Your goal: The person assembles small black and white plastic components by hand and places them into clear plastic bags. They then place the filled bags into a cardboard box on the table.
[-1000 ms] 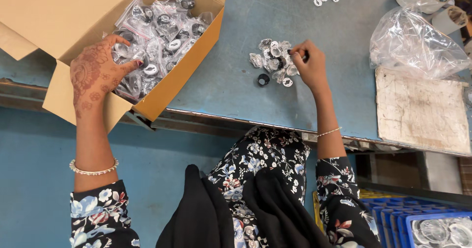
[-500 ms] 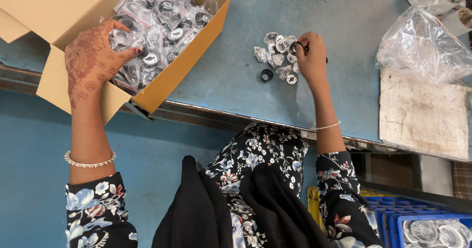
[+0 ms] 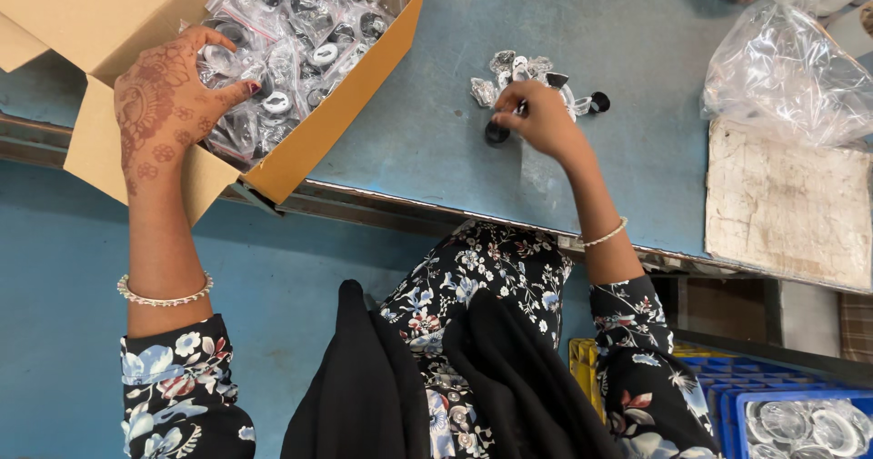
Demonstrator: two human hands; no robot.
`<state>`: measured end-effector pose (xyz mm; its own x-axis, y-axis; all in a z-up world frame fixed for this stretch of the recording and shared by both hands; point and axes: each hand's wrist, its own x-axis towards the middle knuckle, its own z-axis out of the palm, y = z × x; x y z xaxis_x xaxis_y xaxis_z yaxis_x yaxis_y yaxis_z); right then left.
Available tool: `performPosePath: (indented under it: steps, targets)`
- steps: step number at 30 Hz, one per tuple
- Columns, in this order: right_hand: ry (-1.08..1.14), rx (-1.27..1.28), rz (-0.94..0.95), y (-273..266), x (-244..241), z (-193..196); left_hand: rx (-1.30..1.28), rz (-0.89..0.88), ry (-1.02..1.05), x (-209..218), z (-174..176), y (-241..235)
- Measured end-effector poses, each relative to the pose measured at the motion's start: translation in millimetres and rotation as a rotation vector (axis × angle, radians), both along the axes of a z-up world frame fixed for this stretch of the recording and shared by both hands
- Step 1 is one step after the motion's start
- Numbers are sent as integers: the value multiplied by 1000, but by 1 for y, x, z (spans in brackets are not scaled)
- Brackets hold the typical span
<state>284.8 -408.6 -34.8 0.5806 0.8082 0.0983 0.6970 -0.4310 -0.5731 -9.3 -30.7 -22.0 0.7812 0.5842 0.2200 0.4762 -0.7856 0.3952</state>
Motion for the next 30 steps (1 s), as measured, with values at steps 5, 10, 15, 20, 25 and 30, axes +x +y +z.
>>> performPosePath:
  steps: [5,10,15,20,25,30]
  targets:
    - [260,61,34,-13,4,10,21,-33,-37,-1,-3,2]
    - [73,25,175,-9,-15,17,62,-65,-86,-1,-5,3]
    - [150,-86,281,1,-31,30,37,-22,-20,0,-2,2]
    - [110,-169,318,7,-33,33,12,7,12,0,2,-1]
    - [15,24,170,-21,5,15,-14,15,22,2,1,1]
    - [-420,99,-308,-85,75,-18,38,-33,-34,0,-1,1]
